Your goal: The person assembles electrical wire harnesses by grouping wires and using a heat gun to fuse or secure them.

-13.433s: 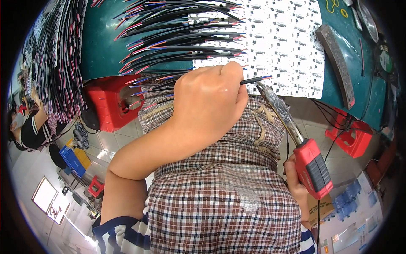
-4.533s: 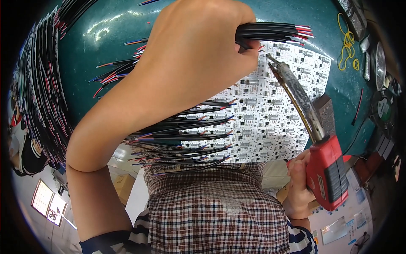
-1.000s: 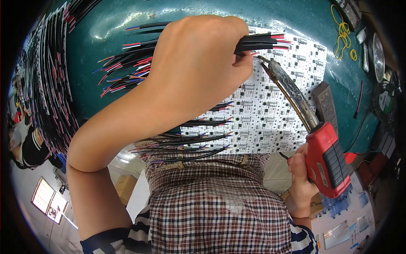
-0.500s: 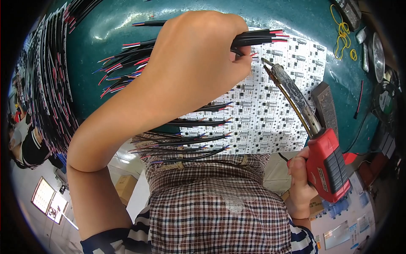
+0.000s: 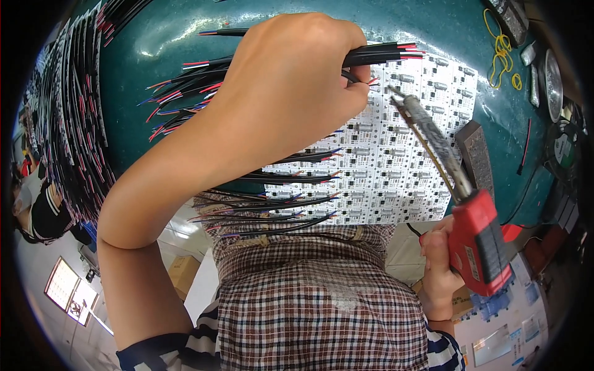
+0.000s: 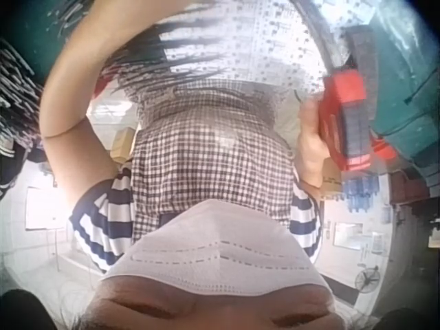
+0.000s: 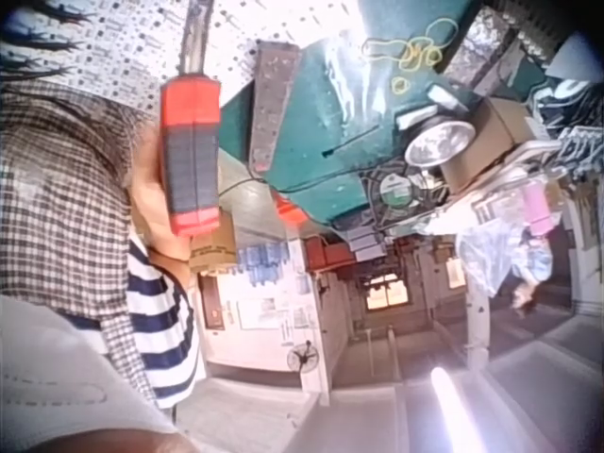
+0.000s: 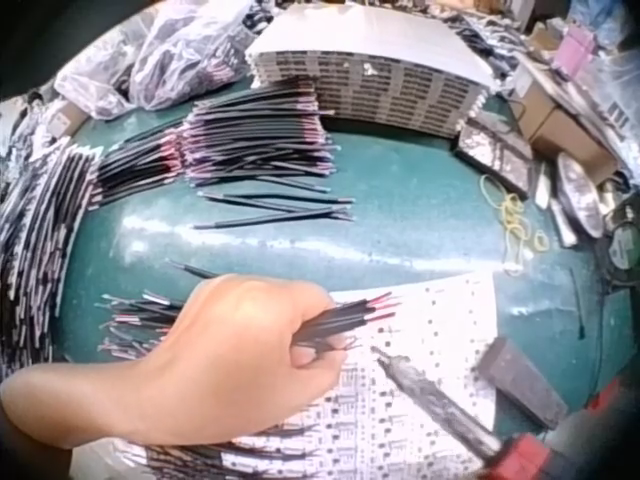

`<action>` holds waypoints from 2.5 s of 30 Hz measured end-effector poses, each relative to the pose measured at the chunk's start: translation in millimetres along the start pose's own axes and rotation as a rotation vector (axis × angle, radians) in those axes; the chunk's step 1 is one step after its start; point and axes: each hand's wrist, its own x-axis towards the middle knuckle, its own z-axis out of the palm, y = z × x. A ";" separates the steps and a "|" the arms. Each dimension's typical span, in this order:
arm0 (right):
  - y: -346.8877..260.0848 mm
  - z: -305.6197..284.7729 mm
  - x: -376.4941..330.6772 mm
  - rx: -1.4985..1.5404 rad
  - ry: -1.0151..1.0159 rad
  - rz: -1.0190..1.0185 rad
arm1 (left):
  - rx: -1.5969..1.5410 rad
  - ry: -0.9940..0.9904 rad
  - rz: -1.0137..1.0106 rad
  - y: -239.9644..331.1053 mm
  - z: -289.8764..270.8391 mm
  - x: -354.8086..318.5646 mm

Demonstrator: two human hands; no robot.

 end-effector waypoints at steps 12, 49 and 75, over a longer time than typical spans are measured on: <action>2.8 11.8 -10.9 0.247 0.193 0.094 | 0.013 -0.028 0.006 0.5 -1.2 -1.0; 4.4 12.9 -22.9 0.084 0.052 0.100 | 0.084 0.132 0.026 11.4 8.5 -29.9; 4.0 9.7 -16.0 0.058 -0.007 0.057 | 0.129 0.173 0.030 9.0 17.4 -35.0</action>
